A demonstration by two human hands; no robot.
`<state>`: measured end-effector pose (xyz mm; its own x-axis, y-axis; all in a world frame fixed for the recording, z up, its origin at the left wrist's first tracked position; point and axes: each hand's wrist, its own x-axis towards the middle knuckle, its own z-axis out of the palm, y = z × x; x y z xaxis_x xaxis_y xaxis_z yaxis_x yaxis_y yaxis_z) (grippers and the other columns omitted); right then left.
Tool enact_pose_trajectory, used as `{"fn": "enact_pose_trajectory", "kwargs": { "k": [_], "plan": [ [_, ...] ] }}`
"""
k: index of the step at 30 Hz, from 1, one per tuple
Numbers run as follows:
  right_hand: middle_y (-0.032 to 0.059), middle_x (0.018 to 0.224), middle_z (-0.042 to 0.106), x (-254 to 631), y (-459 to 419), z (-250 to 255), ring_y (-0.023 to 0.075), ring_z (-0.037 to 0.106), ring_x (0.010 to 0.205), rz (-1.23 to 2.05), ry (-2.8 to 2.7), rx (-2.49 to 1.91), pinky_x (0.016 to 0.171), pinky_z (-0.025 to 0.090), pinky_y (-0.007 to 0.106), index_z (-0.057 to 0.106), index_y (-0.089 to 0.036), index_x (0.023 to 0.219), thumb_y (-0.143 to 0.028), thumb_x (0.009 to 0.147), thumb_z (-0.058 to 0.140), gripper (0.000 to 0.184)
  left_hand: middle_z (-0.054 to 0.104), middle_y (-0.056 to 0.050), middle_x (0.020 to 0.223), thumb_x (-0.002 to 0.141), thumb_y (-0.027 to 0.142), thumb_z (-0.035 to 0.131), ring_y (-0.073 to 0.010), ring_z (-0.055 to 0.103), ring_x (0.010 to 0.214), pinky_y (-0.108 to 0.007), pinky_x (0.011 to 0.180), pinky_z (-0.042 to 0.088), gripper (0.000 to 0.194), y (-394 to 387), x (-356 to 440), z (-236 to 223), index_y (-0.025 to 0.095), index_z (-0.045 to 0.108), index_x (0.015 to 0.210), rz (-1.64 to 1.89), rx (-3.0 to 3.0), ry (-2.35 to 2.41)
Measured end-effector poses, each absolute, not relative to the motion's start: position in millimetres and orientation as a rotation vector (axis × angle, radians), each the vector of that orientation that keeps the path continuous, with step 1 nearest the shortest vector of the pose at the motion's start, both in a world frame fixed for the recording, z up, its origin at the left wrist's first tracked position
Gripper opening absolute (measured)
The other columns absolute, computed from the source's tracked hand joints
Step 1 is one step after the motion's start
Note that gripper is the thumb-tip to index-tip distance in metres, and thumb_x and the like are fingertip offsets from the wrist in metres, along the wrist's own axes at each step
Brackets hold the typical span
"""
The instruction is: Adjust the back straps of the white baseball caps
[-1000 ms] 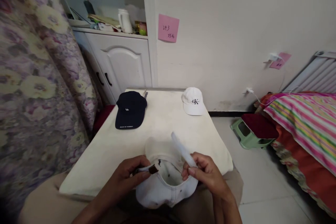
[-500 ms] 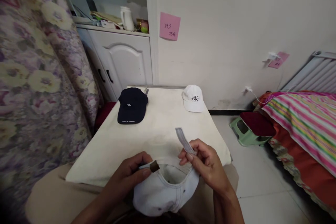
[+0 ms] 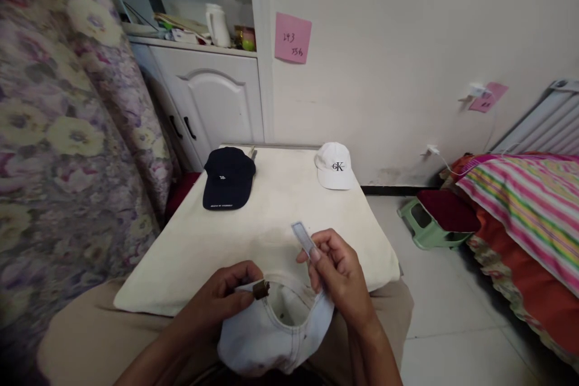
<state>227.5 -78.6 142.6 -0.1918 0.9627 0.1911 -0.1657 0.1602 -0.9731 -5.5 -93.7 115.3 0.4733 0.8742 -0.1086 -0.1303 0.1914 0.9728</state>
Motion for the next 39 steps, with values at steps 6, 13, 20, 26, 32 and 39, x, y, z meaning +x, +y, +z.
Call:
{"fn": "enact_pose_trajectory", "kwargs": {
  "k": [6,13,20,26,32,39],
  "plan": [
    [-0.004,0.06,0.058,217,-76,139,0.0055,0.037,0.047,1.4,-1.362,-0.86,0.045,0.026,0.018,0.06,-0.019,0.087,-0.038,0.093,0.063,0.02,0.054,0.001,0.068,0.071,0.042,0.079,-0.0088,0.043,0.058,-0.019,0.051,0.029,0.033,-93,-5,110,0.016,0.061,0.081,0.892,1.035,0.785],
    [-0.0045,0.057,0.053,209,-67,142,0.0072,0.042,0.048,1.342,-1.54,-0.949,0.047,0.031,0.02,0.066,-0.017,0.078,-0.038,0.085,0.07,0.022,0.058,0.0,0.071,0.071,0.037,0.08,-0.0103,0.049,0.059,-0.02,0.053,0.032,0.03,-86,-12,112,0.016,0.06,0.077,0.959,0.912,0.809],
    [-0.0015,0.064,0.061,200,-62,149,0.0088,0.045,0.053,1.417,-1.547,-0.939,0.051,0.033,0.02,0.058,-0.018,0.081,-0.039,0.092,0.062,0.025,0.056,0.001,0.071,0.07,0.033,0.082,-0.0109,0.049,0.061,-0.022,0.056,0.034,0.028,-78,-19,114,0.015,0.061,0.073,0.994,0.944,0.807],
    [-0.0027,0.065,0.056,189,-62,140,0.0097,0.045,0.056,1.591,-1.536,-0.877,0.054,0.034,0.021,0.064,-0.017,0.086,-0.04,0.086,0.068,0.023,0.05,0.004,0.069,0.068,0.03,0.083,-0.0085,0.044,0.059,-0.02,0.054,0.031,0.025,-79,-21,114,0.015,0.063,0.072,1.001,0.946,0.853],
    [-0.0023,0.067,0.055,183,-63,136,0.01,0.043,0.058,1.533,-1.556,-0.925,0.054,0.032,0.022,0.068,-0.017,0.078,-0.038,0.083,0.071,0.021,0.046,0.004,0.069,0.072,0.028,0.08,-0.0086,0.043,0.061,-0.021,0.056,0.032,0.02,-77,-21,113,0.016,0.065,0.072,1.007,1.025,0.837],
    [-0.0052,0.058,0.047,176,-65,137,0.0081,0.036,0.052,1.597,-1.468,-0.92,0.049,0.027,0.02,0.06,-0.016,0.075,-0.039,0.085,0.068,0.026,0.046,0.004,0.071,0.074,0.029,0.079,-0.0096,0.043,0.063,-0.022,0.058,0.032,0.019,-78,-20,112,0.016,0.066,0.072,1.006,1.071,0.859]
  ]
}}
